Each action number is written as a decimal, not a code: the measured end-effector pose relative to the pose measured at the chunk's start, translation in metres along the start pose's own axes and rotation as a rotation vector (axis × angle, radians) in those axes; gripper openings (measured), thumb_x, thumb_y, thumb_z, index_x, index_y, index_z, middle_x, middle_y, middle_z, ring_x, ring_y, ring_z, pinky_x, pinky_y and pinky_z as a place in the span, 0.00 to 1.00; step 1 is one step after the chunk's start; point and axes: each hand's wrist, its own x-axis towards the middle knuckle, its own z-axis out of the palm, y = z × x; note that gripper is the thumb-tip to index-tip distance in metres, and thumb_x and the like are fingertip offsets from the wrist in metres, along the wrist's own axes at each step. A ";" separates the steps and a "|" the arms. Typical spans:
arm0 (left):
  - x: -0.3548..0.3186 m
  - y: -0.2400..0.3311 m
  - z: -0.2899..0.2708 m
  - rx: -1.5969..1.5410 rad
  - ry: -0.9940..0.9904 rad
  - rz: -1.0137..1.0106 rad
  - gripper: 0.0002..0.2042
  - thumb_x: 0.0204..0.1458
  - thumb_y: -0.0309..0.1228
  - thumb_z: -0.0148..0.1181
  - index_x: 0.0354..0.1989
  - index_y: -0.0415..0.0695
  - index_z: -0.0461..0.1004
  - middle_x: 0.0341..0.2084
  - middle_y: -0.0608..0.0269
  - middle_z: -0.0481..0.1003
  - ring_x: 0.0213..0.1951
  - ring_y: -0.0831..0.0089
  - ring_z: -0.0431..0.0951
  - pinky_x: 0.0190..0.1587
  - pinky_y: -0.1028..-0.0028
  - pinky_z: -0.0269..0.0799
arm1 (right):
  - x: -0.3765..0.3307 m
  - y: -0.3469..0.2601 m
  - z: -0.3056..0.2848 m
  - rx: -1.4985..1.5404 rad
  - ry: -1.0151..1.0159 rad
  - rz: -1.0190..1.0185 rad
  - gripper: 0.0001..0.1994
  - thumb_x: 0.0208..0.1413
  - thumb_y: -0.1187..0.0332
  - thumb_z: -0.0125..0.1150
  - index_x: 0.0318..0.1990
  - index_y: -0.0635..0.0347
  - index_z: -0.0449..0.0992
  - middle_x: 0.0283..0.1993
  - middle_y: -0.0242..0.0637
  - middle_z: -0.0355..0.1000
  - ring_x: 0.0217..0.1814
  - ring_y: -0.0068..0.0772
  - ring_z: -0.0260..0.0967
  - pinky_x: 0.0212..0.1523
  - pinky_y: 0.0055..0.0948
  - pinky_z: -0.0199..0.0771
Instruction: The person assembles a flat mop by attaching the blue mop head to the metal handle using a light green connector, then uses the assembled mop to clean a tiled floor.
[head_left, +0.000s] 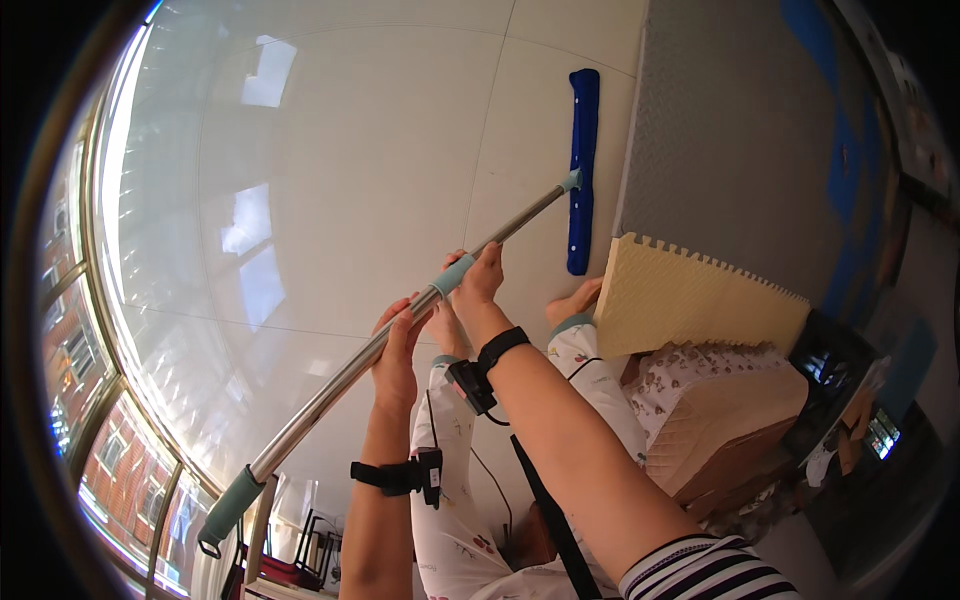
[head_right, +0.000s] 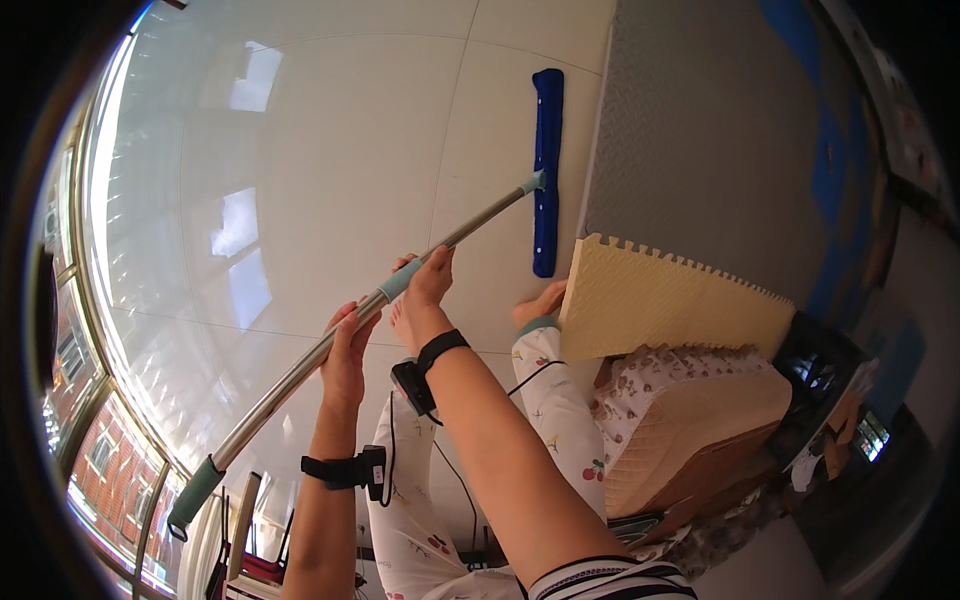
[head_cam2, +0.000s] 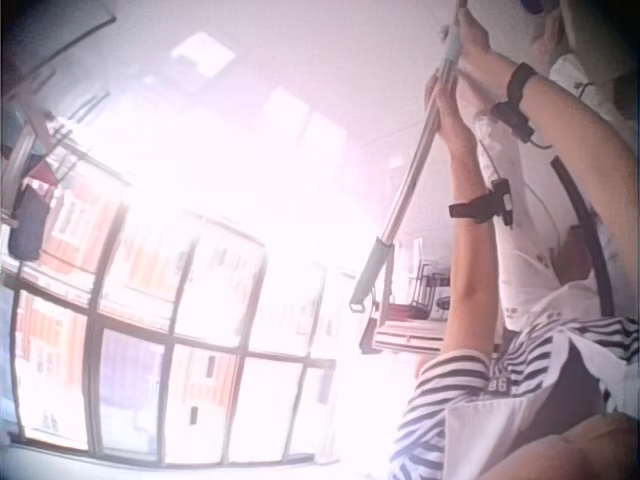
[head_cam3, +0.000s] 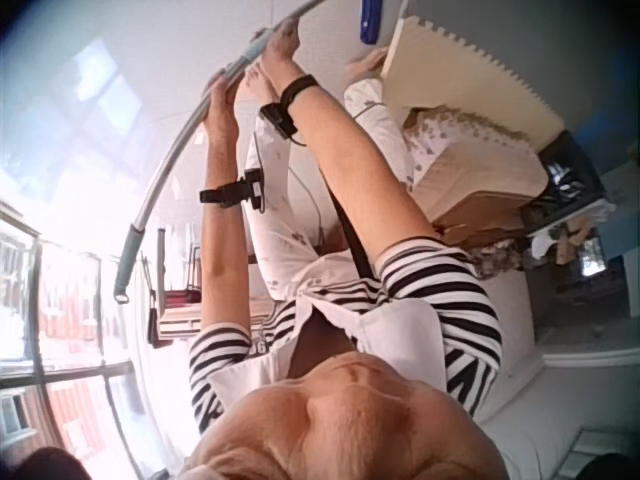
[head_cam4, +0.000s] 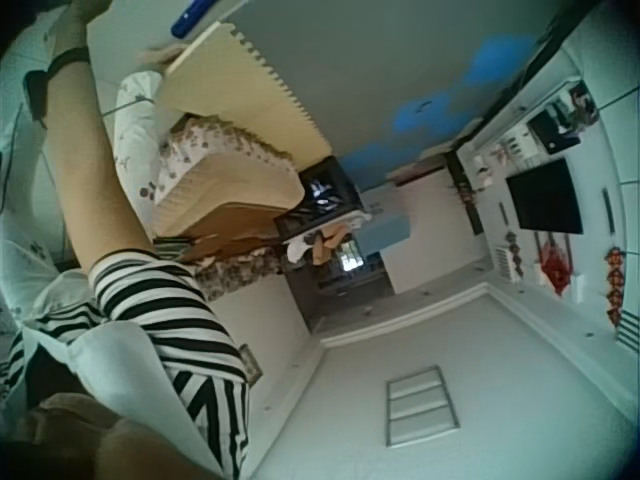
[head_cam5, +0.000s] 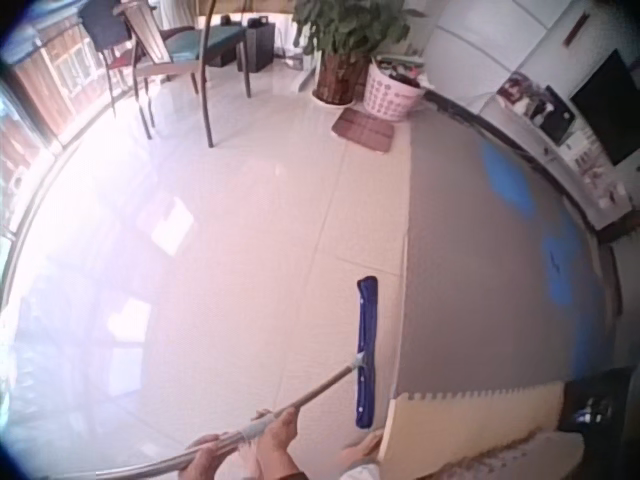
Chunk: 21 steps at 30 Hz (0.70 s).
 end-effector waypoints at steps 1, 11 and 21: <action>-0.002 0.009 -0.005 0.013 0.007 0.027 0.15 0.52 0.30 0.47 0.45 0.33 0.62 0.45 0.50 0.66 0.47 0.60 0.68 0.53 0.68 0.62 | -0.007 0.006 0.005 0.012 -0.005 0.000 0.14 0.57 0.57 0.32 0.48 0.47 0.55 0.23 0.34 0.60 0.20 0.28 0.61 0.24 0.30 0.65; -0.050 0.056 -0.017 0.157 0.015 0.226 0.13 0.51 0.28 0.47 0.44 0.33 0.63 0.47 0.45 0.65 0.48 0.59 0.67 0.53 0.65 0.63 | -0.063 0.019 0.030 0.088 -0.216 0.194 0.12 0.59 0.57 0.33 0.47 0.45 0.56 0.23 0.33 0.60 0.20 0.28 0.62 0.25 0.32 0.69; -0.091 0.089 0.013 0.149 -0.021 0.280 0.15 0.53 0.33 0.46 0.41 0.31 0.65 0.42 0.48 0.68 0.42 0.61 0.71 0.50 0.66 0.66 | -0.122 -0.034 0.020 0.038 -0.387 0.177 0.07 0.59 0.63 0.33 0.43 0.47 0.56 0.31 0.35 0.59 0.32 0.32 0.64 0.38 0.39 0.71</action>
